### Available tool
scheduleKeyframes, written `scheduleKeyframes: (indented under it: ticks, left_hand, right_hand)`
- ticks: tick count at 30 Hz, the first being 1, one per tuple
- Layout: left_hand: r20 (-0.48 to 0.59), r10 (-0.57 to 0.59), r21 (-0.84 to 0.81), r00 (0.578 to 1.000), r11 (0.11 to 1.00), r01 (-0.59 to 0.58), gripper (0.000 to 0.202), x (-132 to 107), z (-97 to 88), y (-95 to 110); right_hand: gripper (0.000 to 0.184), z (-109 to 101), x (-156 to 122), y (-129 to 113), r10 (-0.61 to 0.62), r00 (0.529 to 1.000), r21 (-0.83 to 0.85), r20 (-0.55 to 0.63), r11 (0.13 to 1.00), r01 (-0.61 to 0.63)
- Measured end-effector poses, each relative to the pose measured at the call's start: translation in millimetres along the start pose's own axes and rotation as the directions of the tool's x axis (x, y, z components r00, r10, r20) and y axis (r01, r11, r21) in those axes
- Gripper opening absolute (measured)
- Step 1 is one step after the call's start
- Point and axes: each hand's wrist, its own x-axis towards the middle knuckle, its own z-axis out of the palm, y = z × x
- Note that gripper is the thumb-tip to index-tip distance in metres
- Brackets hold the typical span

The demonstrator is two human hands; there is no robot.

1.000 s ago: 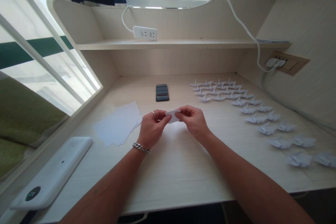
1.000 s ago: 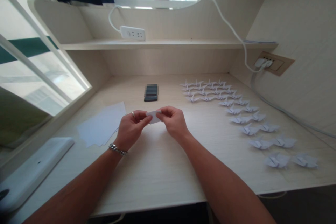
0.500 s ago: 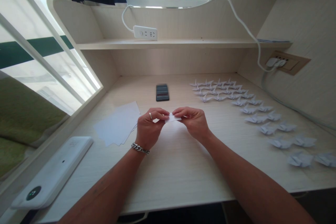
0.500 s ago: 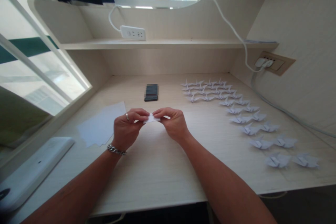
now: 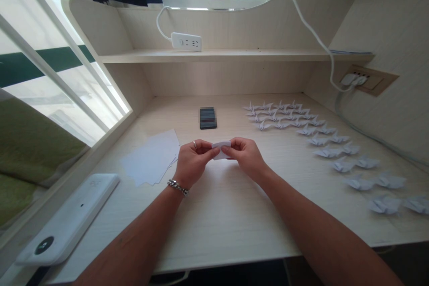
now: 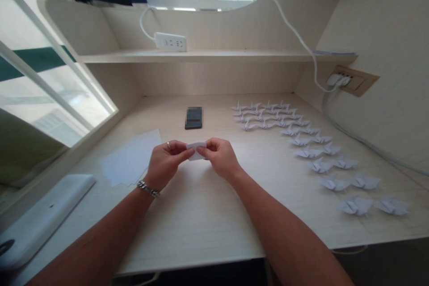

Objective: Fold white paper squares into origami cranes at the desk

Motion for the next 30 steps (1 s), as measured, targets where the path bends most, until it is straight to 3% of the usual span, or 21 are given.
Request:
scheduleKeyframes:
  ticks: [4,9,15,20,23,30]
  left_hand:
    - [0.016,-0.036,0.055,0.999,0.998,0.035,0.031,1.4,-0.3,2.5]
    - [0.053,-0.038,0.159,0.998,0.987,0.029,0.042,4.2,-0.6,-2.5]
    - [0.158,-0.174,-0.038,0.972,0.983,0.182,0.035,1.4,2.5,0.4]
    - [0.231,-0.206,-0.054,0.951,0.973,0.224,0.027,0.8,1.7,3.8]
    - [0.222,-0.215,-0.075,0.951,0.969,0.237,0.029,1.6,1.2,2.3]
    - [0.196,-0.193,-0.046,0.961,0.977,0.206,0.030,2.6,0.8,2.0]
  right_hand:
    - [0.038,2.8,-1.5,-3.8,0.117,0.993,0.060,0.001,0.991,-0.117]
    - [0.042,4.3,-2.9,-7.1,0.165,0.986,0.094,-0.008,0.982,-0.164]
    - [0.038,2.5,-1.8,-6.2,0.168,0.984,0.085,-0.057,0.983,-0.163]
    - [0.033,3.5,0.2,-1.1,0.161,0.985,0.081,-0.064,0.984,-0.156]
    - [0.033,3.1,0.8,0.6,0.160,0.984,0.100,-0.079,0.983,-0.152]
    - [0.034,-1.4,-1.3,-1.3,0.176,0.981,-0.021,0.075,0.984,-0.175]
